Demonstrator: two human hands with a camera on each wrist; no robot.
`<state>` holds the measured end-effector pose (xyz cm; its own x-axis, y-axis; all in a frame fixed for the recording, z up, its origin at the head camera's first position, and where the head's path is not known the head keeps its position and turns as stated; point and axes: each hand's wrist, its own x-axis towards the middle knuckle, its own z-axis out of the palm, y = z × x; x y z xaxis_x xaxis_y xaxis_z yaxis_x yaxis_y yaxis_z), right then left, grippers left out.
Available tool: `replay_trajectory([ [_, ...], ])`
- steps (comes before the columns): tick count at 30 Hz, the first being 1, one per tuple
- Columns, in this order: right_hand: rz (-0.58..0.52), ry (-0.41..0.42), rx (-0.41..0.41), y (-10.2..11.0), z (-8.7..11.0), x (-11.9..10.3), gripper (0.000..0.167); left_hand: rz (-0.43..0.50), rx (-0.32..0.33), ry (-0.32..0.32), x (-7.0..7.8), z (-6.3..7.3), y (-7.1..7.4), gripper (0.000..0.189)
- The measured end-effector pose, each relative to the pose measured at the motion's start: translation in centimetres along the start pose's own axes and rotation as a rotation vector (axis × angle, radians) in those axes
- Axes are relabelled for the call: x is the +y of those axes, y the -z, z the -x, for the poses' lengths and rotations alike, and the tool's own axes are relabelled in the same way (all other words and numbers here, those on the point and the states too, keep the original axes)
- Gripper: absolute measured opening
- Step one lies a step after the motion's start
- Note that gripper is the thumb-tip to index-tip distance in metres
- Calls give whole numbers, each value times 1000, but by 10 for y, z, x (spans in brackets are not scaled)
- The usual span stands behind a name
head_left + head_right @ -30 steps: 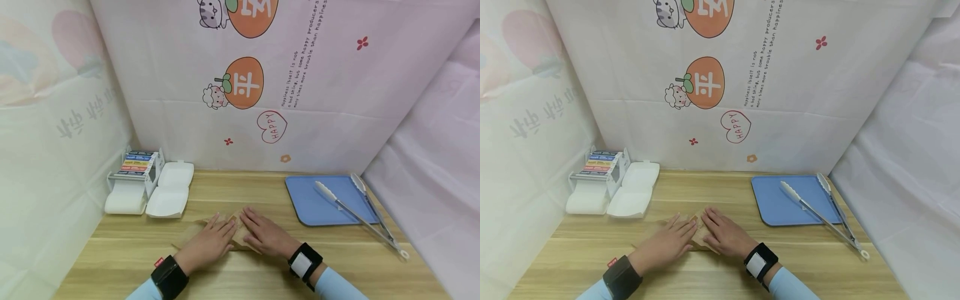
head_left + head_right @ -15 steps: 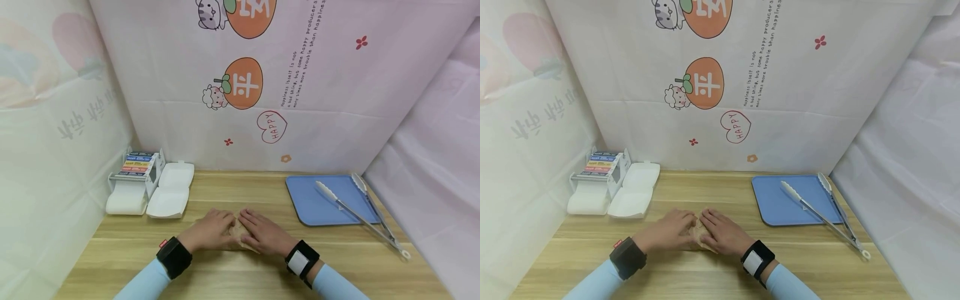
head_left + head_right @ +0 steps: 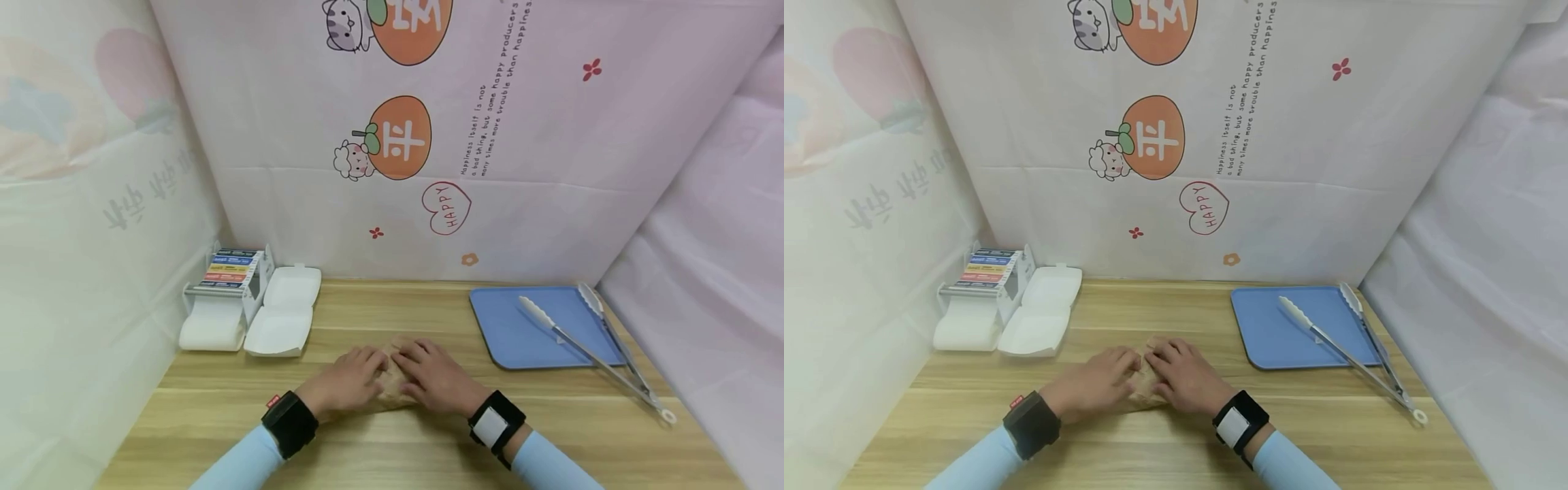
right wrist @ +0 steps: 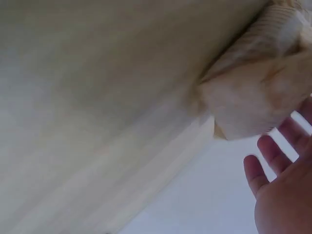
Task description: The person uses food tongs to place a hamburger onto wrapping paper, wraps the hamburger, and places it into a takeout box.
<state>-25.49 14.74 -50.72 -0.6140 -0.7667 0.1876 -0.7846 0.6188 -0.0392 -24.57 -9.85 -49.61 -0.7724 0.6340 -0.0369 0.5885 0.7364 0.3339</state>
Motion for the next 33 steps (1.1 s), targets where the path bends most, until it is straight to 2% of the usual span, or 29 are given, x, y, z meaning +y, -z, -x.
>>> replay_trajectory([
  [5,-34,54,21,8,-1,3,55,29,38,71,6,6,-8,29],
  [9,-35,67,-15,11,-2,5,56,26,50,163,16,11,-12,70],
  [12,-45,51,-48,13,-4,6,56,-9,96,207,24,11,-15,95],
  [17,-55,43,-81,16,-7,4,55,-123,191,227,28,9,-23,88],
  [22,-37,66,-79,16,-7,5,53,-233,251,192,29,4,-32,77],
  [25,-25,92,-62,16,-8,7,50,-259,280,169,31,4,-34,71],
  [27,-31,104,-52,16,-7,9,49,-240,267,156,33,7,-34,70],
  [29,-45,114,-44,16,-7,11,49,-182,226,144,34,11,-33,74],
  [33,-33,142,-6,14,-5,14,50,27,115,118,35,26,-25,78],
])
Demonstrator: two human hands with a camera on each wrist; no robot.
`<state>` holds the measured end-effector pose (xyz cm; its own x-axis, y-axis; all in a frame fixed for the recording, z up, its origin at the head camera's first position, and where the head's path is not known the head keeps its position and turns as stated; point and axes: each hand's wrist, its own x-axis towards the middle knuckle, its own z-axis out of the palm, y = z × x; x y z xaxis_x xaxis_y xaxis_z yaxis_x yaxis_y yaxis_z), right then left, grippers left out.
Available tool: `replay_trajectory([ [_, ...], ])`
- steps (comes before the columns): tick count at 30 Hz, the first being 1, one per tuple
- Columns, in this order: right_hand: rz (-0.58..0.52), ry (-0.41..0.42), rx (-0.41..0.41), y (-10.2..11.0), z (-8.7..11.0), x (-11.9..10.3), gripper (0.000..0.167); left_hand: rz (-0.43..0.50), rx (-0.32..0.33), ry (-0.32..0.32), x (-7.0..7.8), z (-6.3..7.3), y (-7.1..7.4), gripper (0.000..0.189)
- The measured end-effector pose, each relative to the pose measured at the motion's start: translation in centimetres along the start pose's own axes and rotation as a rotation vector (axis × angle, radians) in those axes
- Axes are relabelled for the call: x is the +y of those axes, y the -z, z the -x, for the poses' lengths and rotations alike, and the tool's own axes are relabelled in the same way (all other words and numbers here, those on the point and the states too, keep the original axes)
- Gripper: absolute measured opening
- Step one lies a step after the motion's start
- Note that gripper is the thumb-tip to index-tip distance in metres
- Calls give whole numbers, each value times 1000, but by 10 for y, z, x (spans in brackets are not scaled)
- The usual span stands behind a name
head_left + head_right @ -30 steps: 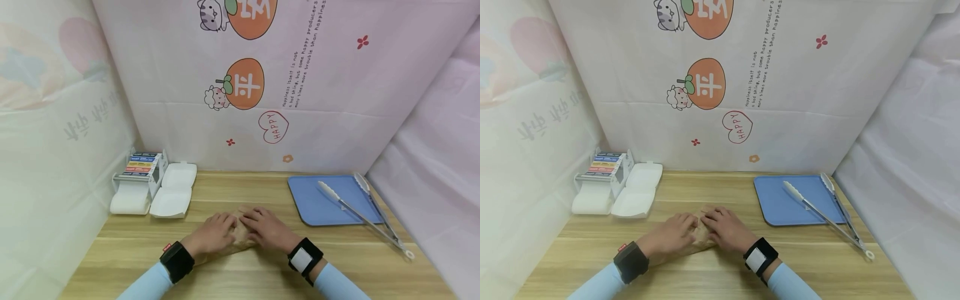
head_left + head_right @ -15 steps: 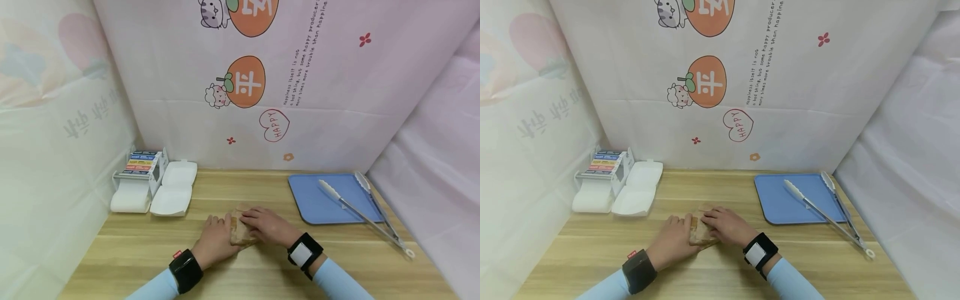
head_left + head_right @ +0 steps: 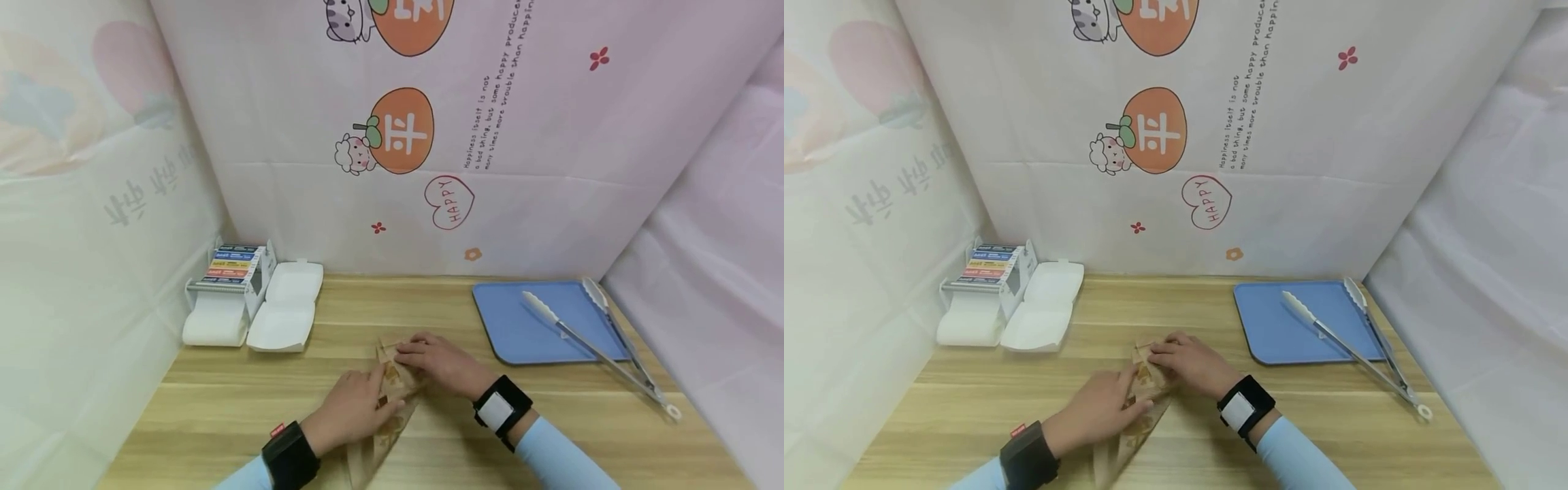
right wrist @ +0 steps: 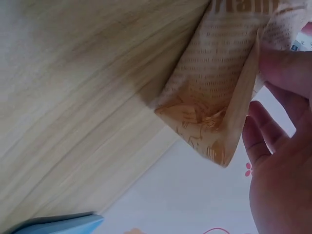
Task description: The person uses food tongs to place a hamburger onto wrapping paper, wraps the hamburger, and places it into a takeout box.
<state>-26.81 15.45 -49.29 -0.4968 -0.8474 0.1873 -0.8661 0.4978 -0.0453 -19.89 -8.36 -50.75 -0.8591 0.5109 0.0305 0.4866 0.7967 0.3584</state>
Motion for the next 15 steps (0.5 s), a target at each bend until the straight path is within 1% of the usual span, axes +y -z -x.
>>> replay_trajectory([
  [2,28,18,22,-1,1,1,50,104,-55,-20,-3,7,4,72],
  [4,47,29,35,-2,2,1,51,170,-94,-51,-8,14,7,63],
  [6,40,22,30,-2,3,2,51,193,-118,-101,-14,20,7,53],
  [7,28,15,22,-2,4,2,51,188,-115,-137,-17,23,6,48],
  [10,-5,-16,-12,-2,6,2,51,115,-71,-257,-26,33,2,48],
  [15,-21,-40,-43,-2,8,2,54,-89,54,-456,-33,42,-3,53],
])
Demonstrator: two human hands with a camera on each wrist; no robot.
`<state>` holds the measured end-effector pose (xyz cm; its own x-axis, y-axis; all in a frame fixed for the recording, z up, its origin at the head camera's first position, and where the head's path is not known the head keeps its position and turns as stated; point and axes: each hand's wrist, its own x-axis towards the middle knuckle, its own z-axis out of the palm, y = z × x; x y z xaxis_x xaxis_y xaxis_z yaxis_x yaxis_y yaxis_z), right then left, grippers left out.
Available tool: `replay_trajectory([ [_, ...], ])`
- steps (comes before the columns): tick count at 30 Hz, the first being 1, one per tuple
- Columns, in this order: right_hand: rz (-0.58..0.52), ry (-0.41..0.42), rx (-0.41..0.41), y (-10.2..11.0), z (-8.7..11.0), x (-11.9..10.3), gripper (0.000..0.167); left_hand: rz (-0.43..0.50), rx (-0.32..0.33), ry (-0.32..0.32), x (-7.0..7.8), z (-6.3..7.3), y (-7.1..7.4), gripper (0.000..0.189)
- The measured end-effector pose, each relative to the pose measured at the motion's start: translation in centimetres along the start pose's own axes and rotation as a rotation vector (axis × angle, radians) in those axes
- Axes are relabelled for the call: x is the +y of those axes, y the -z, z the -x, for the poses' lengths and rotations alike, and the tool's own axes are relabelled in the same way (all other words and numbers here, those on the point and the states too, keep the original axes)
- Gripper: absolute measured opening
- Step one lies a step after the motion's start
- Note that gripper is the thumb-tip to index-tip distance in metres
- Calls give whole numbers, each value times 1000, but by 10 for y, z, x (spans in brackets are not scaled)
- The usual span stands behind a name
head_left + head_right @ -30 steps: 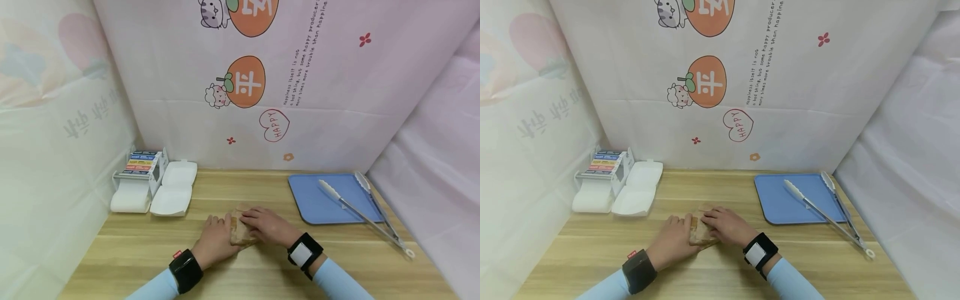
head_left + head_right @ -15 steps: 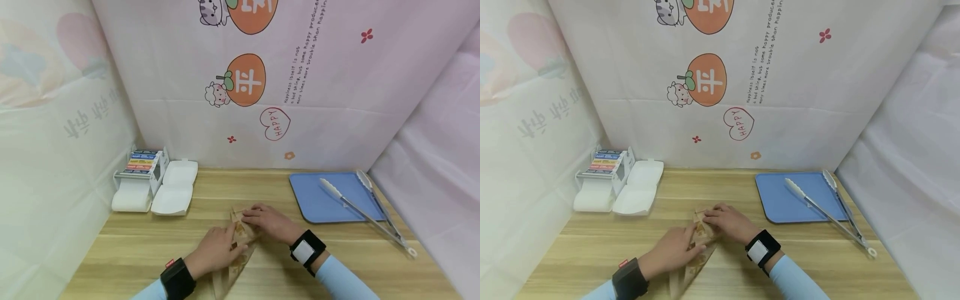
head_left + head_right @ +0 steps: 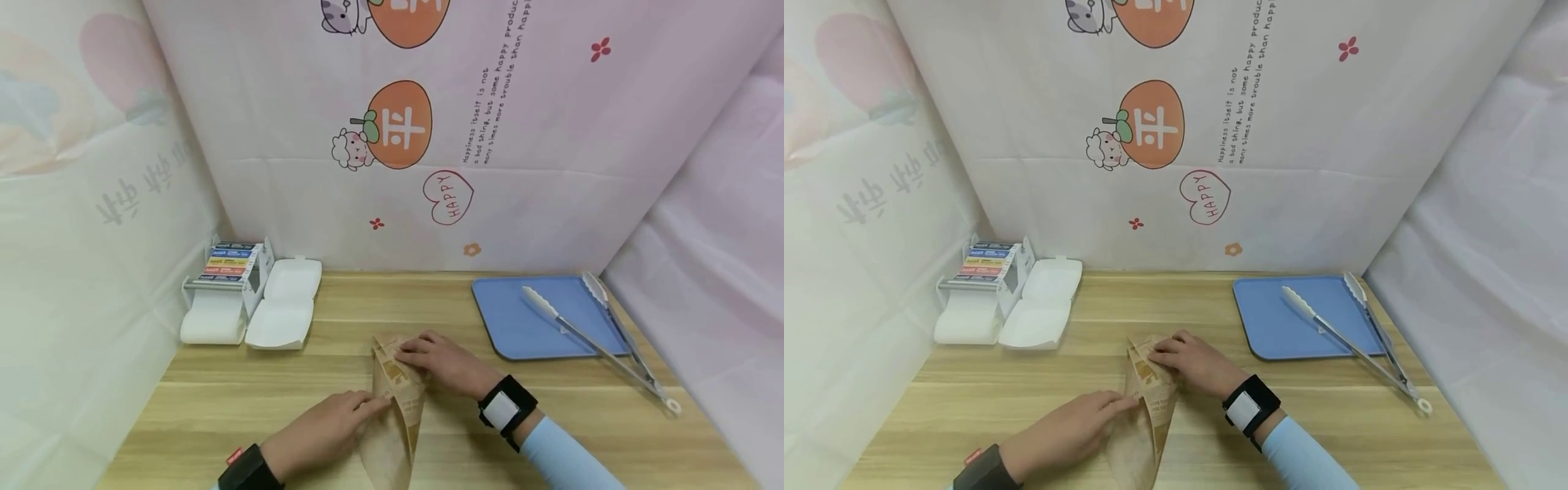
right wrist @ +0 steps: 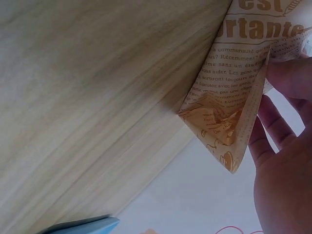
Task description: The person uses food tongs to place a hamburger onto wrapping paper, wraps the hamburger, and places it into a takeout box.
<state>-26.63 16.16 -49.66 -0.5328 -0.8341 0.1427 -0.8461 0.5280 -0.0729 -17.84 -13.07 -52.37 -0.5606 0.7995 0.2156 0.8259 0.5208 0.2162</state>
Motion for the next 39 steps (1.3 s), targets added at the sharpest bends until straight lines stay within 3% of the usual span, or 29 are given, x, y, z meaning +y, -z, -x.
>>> replay_trajectory([
  [5,-9,8,4,3,1,0,57,-137,-1,-151,3,0,8,31],
  [10,-20,1,-12,2,3,-1,55,-234,-52,-226,12,1,15,4],
  [19,-39,-21,-11,0,4,-2,53,-453,8,-321,20,-3,17,18],
  [28,13,-30,-19,-2,3,-3,59,-558,24,-410,18,-3,13,13],
  [34,21,-7,7,-1,4,-5,56,-567,-5,-526,32,-8,12,13],
  [39,39,3,16,-1,4,-6,56,-526,11,-570,41,-11,8,22],
])
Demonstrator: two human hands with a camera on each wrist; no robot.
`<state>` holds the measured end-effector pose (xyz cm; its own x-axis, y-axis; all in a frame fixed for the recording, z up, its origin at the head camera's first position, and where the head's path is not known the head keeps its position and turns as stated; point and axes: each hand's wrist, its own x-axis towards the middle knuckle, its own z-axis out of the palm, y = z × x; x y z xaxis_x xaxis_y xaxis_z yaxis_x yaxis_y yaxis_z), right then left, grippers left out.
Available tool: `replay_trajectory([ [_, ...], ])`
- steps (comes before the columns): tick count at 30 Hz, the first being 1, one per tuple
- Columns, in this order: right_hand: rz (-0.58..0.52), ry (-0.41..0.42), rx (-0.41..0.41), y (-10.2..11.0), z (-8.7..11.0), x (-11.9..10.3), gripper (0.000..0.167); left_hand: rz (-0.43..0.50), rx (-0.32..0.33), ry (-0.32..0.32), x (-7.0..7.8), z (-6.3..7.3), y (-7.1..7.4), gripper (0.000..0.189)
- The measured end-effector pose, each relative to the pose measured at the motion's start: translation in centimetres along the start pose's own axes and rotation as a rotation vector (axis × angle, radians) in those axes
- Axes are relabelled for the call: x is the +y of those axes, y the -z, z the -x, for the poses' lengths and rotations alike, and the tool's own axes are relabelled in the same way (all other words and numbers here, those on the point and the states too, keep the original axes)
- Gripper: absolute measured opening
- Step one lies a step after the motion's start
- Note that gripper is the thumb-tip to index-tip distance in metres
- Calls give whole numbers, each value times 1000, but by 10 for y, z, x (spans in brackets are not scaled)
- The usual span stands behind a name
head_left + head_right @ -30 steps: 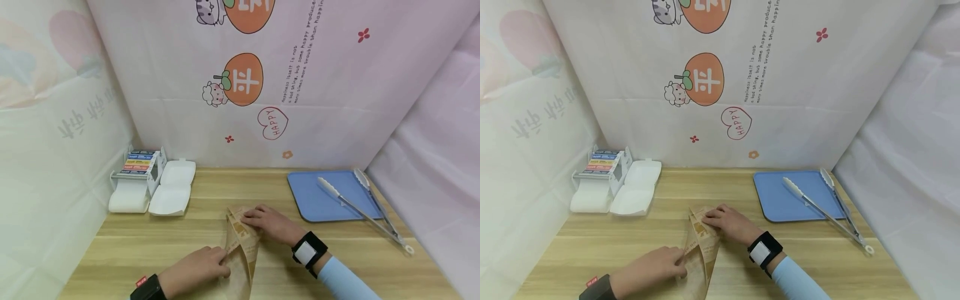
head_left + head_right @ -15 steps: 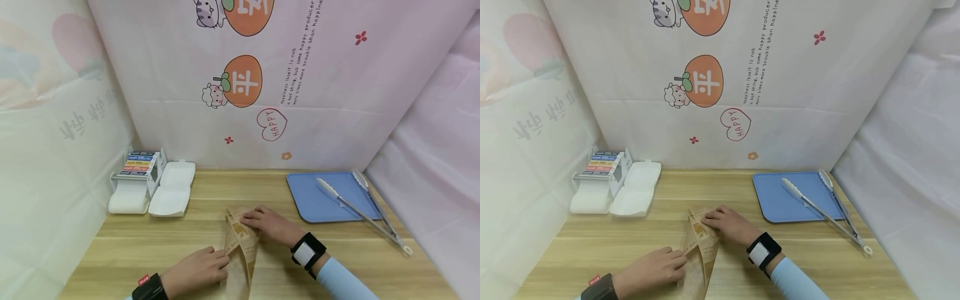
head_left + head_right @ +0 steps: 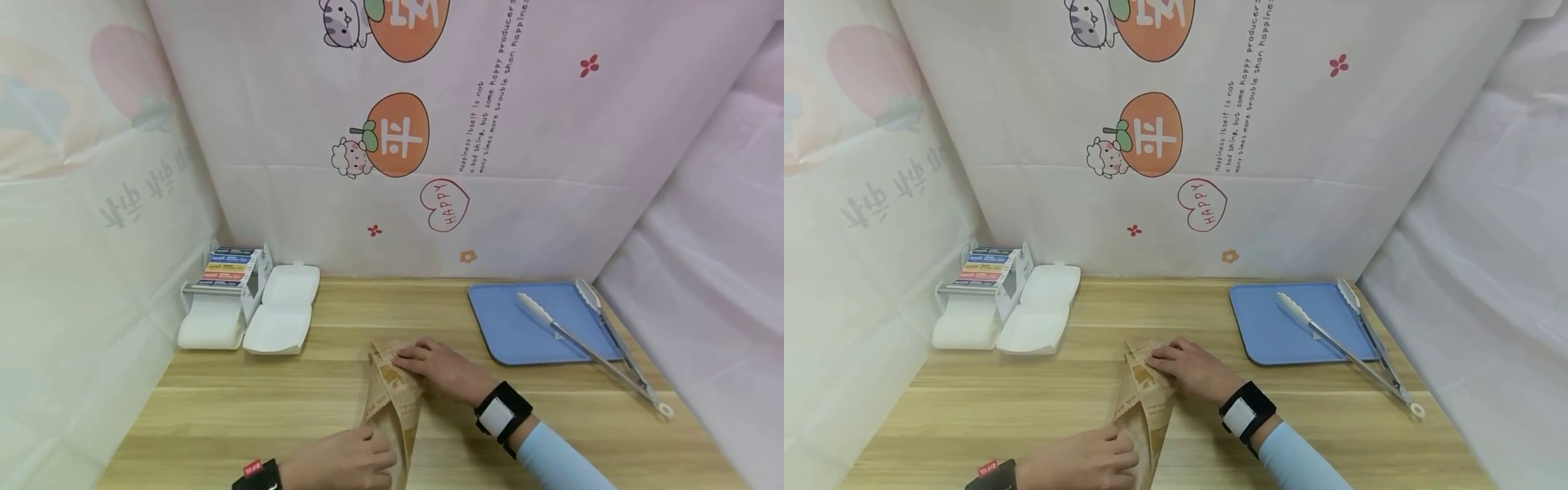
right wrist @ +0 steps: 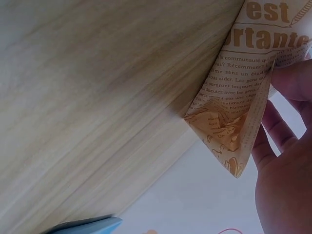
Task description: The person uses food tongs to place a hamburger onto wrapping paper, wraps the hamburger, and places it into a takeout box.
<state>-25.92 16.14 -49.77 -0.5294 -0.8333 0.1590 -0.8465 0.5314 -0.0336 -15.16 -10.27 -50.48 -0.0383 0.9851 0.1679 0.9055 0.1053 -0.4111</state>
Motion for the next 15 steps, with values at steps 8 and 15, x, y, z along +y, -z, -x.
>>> replay_trajectory([
  [8,-2,4,11,-4,2,0,56,203,58,126,-4,-5,3,15],
  [15,5,-2,20,-6,3,1,57,239,212,289,-20,-10,5,7],
])
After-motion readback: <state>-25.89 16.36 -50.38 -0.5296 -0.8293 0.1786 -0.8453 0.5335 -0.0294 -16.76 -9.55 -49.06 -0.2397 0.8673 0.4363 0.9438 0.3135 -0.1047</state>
